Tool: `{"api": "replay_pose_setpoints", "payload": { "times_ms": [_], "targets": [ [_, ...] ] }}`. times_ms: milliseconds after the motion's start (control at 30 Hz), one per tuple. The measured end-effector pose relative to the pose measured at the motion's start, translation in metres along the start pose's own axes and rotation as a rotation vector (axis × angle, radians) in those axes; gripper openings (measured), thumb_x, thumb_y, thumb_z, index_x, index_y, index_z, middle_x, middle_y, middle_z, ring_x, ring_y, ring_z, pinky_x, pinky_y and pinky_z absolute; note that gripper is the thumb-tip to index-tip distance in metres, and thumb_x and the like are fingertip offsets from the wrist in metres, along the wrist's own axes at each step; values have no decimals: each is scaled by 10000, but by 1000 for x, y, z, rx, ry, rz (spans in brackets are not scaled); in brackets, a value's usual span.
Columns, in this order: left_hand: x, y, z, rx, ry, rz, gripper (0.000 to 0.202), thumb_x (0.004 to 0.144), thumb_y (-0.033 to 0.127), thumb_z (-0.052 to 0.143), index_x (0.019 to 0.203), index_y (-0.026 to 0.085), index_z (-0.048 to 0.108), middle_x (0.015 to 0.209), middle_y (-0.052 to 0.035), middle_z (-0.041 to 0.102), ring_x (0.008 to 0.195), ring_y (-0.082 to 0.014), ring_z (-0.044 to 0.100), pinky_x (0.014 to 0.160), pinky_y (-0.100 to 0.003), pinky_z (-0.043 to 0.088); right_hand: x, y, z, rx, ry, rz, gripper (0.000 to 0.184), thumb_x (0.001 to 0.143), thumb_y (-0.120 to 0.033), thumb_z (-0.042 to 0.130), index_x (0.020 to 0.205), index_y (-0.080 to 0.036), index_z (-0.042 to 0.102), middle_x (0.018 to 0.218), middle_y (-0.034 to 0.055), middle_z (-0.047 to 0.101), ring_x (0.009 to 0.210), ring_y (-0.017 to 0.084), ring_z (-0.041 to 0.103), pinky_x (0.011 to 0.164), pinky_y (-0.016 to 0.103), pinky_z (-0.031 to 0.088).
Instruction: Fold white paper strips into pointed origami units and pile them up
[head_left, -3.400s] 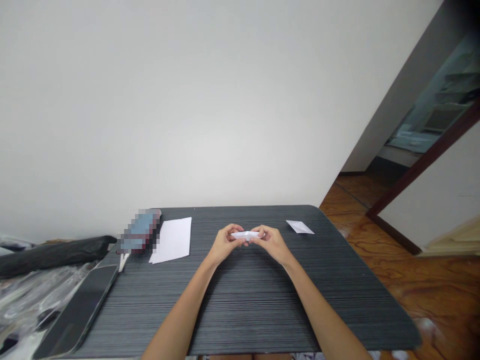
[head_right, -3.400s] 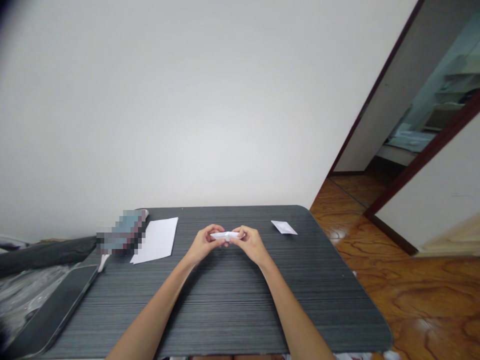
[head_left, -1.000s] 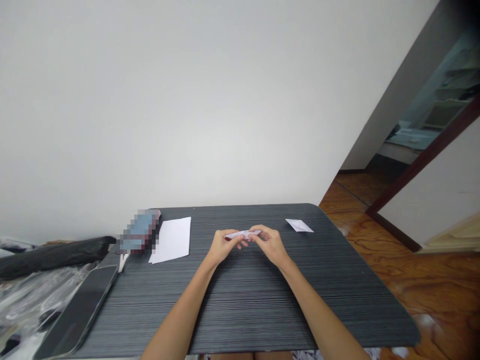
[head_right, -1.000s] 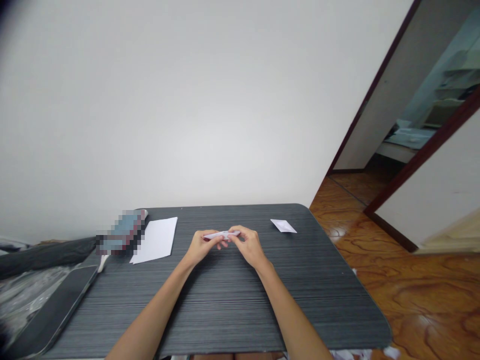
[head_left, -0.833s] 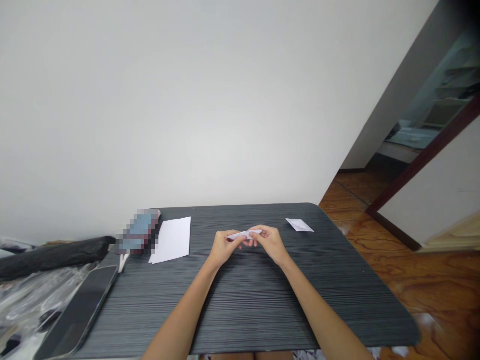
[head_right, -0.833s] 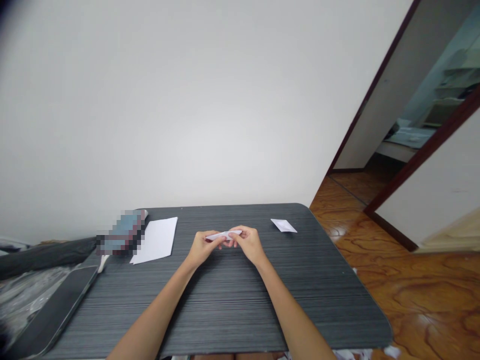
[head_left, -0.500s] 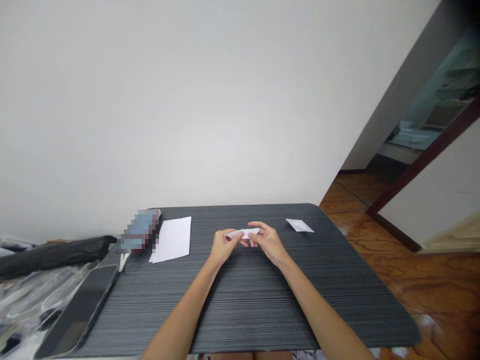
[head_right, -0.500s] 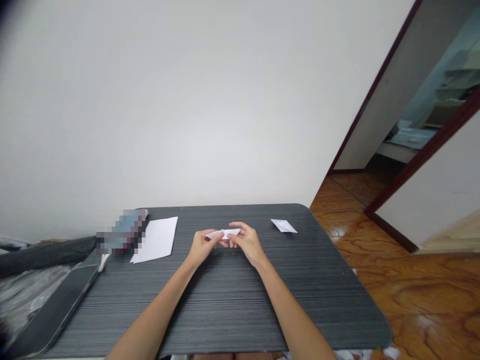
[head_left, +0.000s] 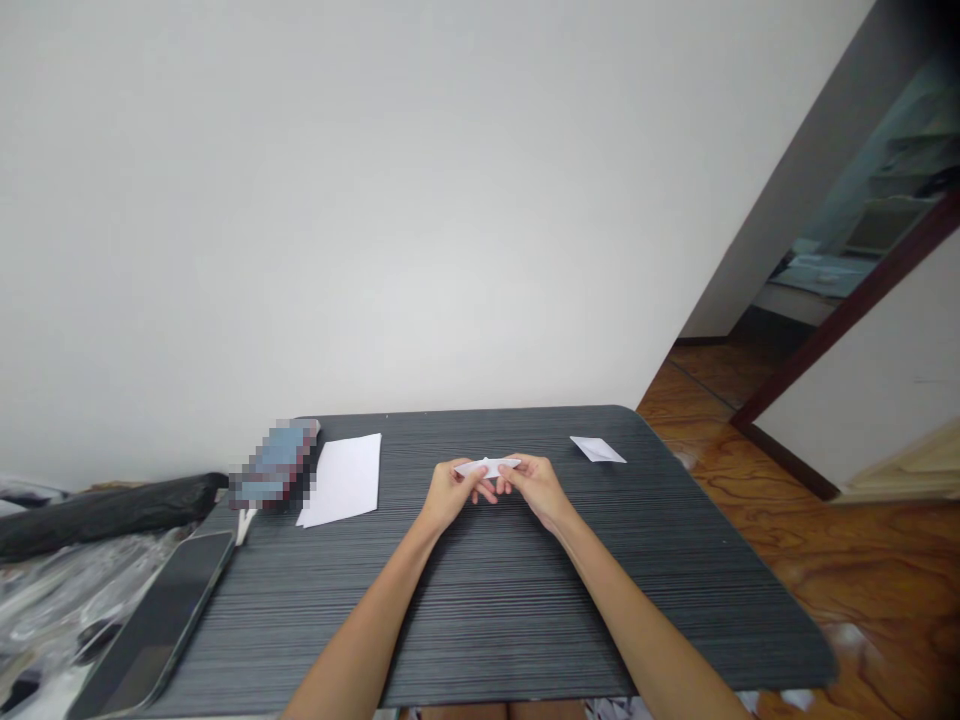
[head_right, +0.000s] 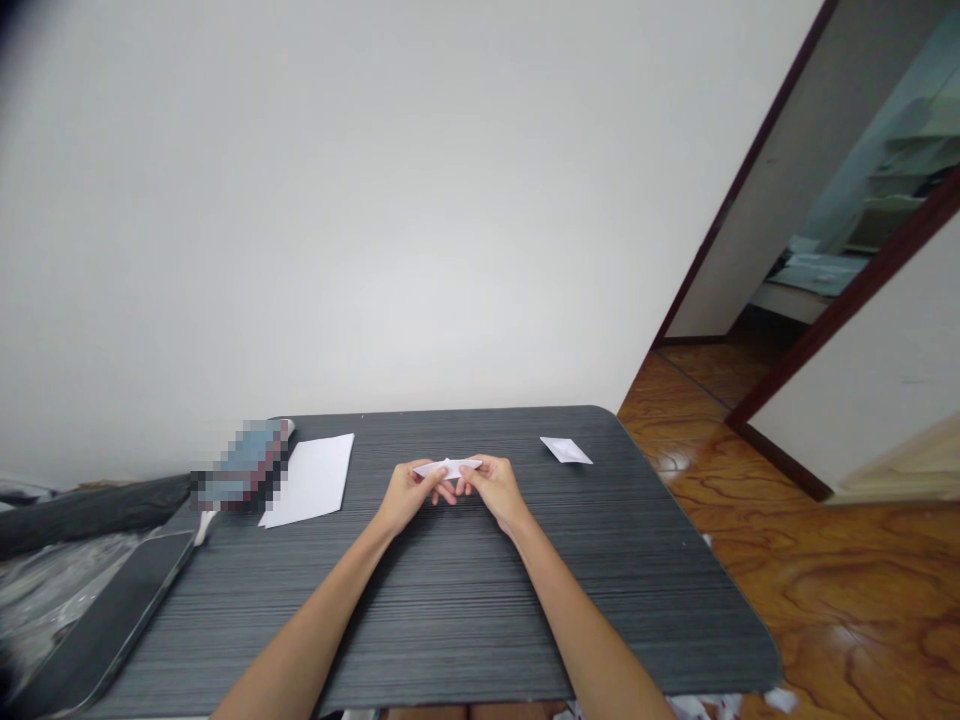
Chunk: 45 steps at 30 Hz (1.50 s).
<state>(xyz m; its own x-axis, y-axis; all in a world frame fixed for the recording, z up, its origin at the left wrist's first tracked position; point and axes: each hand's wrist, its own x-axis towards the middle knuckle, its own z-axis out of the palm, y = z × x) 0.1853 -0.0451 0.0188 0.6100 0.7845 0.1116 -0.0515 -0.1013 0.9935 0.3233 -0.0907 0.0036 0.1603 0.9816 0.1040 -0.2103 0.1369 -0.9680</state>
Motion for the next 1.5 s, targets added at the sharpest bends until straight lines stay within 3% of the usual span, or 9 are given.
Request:
{"api": "replay_pose_setpoints", "payload": {
  "times_ms": [167, 533, 800, 967, 1100, 1200, 1300, 1400, 1500],
  "targets": [
    [-1, -3, 1, 59, 1, -5, 288, 699, 379, 552, 657, 94, 539, 531, -54, 636, 437, -125, 564, 384, -178, 332, -1, 4, 4, -28, 51, -4, 165, 618, -278, 635, 667, -125, 598, 459, -10, 565, 416, 88, 467, 433, 214, 325],
    [1, -1, -12, -250, -178, -224, 666, 765, 580, 271, 747, -17, 566, 646, -210, 626, 438, -185, 583, 353, -210, 320, 0, -1, -9, 27, -93, 99, 410, 738, -488, 458, 619, -109, 557, 448, 40, 569, 408, 119, 508, 442, 235, 323],
    [1, -3, -17, -23, 61, -146, 608, 763, 548, 329, 937, 14, 560, 398, 40, 399, 303, -50, 310, 339, -183, 171, -2, -6, -19, -230, -131, -65, 445, 807, -431, 376, 1065, -108, 542, 547, 1, 525, 488, 91, 421, 529, 242, 349],
    [-2, -5, -18, 233, 61, -4, 526, 764, 527, 340, 732, 83, 620, 438, 40, 351, 412, -63, 309, 401, -191, 223, -7, -18, -18, -431, -220, -170, 370, 807, -404, 383, 1037, -189, 576, 893, 50, 532, 587, 90, 422, 553, 234, 358],
    [-5, -4, -15, 361, 54, 29, 505, 776, 508, 325, 633, 111, 602, 443, 29, 391, 462, -97, 409, 453, -202, 305, -8, -21, -18, -469, -253, -177, 330, 805, -371, 399, 1030, -214, 581, 893, 41, 523, 604, 96, 437, 562, 236, 370],
    [-6, 0, -15, 416, 105, 83, 510, 818, 454, 257, 587, 129, 575, 439, 19, 395, 618, -145, 527, 567, -218, 376, -6, -22, -29, -512, -145, -177, 343, 807, -358, 386, 1020, -183, 590, 704, 23, 536, 503, 92, 409, 522, 243, 368],
    [-6, 10, -30, 516, 190, 172, 455, 834, 388, 267, 566, 151, 548, 477, -4, 453, 825, -180, 553, 693, -244, 394, -3, -26, -52, -615, 87, -244, 351, 790, -352, 389, 974, -151, 610, 726, 51, 577, 542, 122, 468, 525, 259, 388],
    [-11, 21, -63, 673, 306, 224, 352, 815, 344, 341, 631, 158, 575, 622, -42, 562, 899, -194, 540, 720, -258, 402, -5, -30, -81, -832, 337, -343, 304, 746, -319, 419, 851, -148, 647, 858, 89, 615, 727, 179, 538, 624, 285, 411],
    [-23, 30, -106, 845, 439, 153, 302, 803, 317, 365, 819, 144, 612, 809, -76, 609, 802, -182, 562, 700, -277, 423, -10, -34, -105, -1103, 550, -322, 256, 696, -272, 444, 789, -173, 661, 838, 67, 630, 650, 179, 533, 644, 306, 396]
  ]
}}
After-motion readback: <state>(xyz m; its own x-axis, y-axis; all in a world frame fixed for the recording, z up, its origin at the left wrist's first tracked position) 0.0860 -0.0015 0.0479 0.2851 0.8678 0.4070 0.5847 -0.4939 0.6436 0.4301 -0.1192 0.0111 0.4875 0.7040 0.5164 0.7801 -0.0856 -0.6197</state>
